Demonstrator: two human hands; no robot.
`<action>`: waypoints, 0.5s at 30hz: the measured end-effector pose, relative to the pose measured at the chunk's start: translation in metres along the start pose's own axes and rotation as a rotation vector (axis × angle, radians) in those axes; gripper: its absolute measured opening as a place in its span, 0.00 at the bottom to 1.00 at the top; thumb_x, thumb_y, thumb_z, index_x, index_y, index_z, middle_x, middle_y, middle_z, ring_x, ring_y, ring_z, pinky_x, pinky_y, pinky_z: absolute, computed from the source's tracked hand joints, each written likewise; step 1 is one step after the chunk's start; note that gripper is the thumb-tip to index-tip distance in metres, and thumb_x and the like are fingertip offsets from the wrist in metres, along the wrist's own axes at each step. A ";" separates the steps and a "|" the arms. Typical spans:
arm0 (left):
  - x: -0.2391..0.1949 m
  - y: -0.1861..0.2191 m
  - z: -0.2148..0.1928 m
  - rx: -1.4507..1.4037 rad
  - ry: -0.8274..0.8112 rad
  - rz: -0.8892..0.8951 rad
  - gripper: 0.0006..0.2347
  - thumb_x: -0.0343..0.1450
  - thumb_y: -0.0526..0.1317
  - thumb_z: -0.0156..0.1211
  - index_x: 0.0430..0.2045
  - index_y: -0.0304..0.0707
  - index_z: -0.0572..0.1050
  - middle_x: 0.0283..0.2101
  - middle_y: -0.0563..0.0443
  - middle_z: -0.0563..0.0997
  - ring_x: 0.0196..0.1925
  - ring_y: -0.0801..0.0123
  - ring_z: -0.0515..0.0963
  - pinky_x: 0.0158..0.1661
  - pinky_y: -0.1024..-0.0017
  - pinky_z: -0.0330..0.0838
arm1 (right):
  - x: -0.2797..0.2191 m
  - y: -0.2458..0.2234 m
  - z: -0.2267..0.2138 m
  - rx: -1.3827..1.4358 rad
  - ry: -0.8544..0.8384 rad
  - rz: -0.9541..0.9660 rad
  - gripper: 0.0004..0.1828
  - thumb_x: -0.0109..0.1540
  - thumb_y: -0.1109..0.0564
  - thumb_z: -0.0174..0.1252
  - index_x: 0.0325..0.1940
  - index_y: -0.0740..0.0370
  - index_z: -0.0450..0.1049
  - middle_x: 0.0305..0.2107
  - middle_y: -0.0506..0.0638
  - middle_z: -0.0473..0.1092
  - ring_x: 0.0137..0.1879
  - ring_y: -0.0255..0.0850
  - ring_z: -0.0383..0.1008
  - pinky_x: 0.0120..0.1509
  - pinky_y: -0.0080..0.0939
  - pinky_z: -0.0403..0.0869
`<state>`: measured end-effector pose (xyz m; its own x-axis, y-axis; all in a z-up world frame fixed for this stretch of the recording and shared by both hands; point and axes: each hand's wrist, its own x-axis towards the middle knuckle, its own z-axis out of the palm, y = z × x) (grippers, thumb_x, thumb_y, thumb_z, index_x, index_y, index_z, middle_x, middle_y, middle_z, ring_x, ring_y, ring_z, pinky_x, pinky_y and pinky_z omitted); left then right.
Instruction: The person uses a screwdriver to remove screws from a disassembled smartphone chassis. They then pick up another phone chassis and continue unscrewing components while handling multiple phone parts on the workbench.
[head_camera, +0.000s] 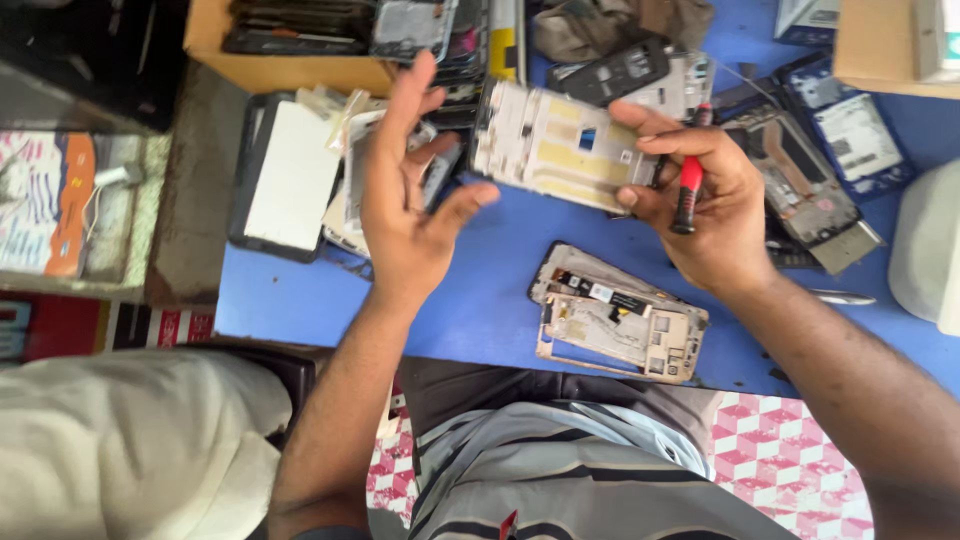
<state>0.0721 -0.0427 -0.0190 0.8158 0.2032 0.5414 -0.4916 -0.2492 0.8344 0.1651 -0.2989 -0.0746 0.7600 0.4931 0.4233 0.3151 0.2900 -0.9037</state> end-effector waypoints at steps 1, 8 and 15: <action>-0.001 -0.011 0.010 -0.181 -0.037 -0.083 0.36 0.71 0.49 0.72 0.70 0.38 0.57 0.71 0.53 0.62 0.70 0.67 0.67 0.68 0.66 0.68 | -0.001 0.002 -0.002 -0.108 0.063 -0.062 0.21 0.67 0.70 0.65 0.59 0.62 0.65 0.69 0.64 0.65 0.74 0.47 0.67 0.67 0.35 0.69; -0.012 -0.056 0.077 -0.455 -0.391 -0.411 0.30 0.81 0.50 0.55 0.75 0.32 0.54 0.74 0.42 0.66 0.75 0.64 0.65 0.75 0.65 0.59 | 0.001 -0.010 0.006 -0.419 0.066 -0.307 0.20 0.67 0.67 0.62 0.60 0.63 0.64 0.72 0.66 0.60 0.78 0.56 0.63 0.80 0.53 0.69; 0.040 -0.090 0.079 -0.897 -0.280 -0.498 0.23 0.82 0.44 0.50 0.69 0.28 0.60 0.70 0.37 0.70 0.71 0.55 0.72 0.73 0.56 0.64 | 0.004 -0.004 -0.009 -0.777 -0.142 -0.401 0.23 0.66 0.60 0.62 0.60 0.72 0.63 0.63 0.68 0.67 0.56 0.57 0.76 0.57 0.57 0.78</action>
<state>0.1729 -0.0872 -0.0804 0.9718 -0.1631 0.1701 -0.0349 0.6144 0.7883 0.1720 -0.3058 -0.0699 0.4481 0.5862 0.6749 0.8789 -0.1507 -0.4527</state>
